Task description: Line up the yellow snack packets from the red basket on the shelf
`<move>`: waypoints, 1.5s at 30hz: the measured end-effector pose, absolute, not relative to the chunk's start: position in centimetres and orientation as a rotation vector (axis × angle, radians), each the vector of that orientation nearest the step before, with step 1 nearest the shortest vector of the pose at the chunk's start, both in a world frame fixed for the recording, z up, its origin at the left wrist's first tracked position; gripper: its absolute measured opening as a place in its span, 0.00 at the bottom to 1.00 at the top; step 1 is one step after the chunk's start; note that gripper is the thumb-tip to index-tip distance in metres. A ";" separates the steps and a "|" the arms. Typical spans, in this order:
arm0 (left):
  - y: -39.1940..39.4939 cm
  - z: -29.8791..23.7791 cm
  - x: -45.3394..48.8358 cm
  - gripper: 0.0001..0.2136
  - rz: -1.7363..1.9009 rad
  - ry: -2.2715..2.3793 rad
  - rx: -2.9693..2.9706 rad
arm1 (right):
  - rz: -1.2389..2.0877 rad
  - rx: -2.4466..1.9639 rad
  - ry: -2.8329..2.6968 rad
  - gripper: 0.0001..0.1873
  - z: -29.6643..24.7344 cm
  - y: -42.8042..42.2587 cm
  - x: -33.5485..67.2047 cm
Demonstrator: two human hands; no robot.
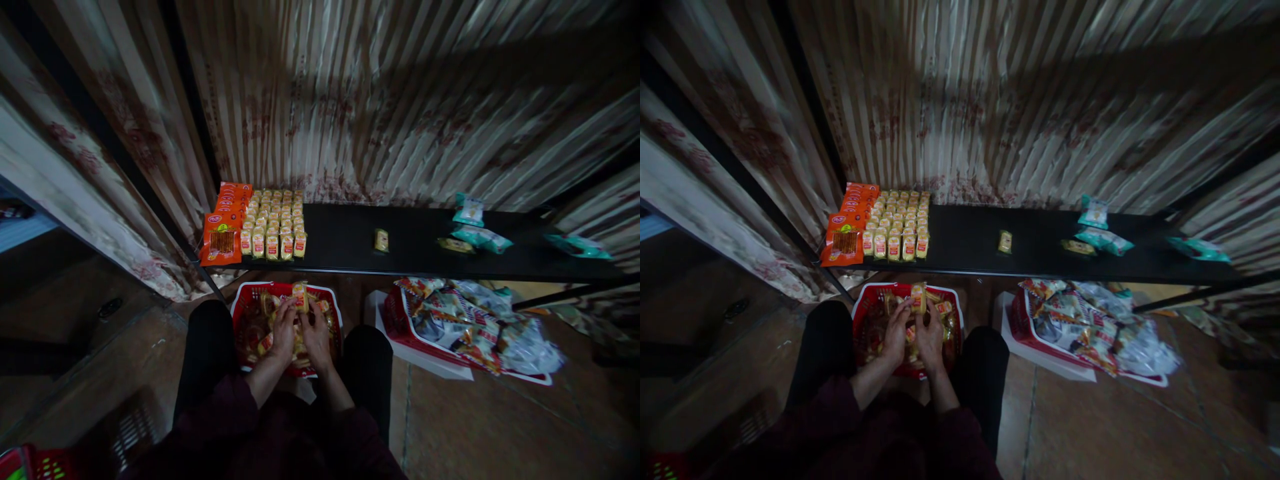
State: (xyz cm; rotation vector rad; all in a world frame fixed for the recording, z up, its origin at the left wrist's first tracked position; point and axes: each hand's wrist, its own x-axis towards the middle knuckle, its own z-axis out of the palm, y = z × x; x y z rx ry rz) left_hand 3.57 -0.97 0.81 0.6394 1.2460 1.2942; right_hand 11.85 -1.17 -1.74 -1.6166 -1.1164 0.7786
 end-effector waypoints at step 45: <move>11.1 0.1 5.6 0.21 1.170 1.605 1.701 | 0.471 -1.583 -1.413 0.24 -1.0 13.5 15.4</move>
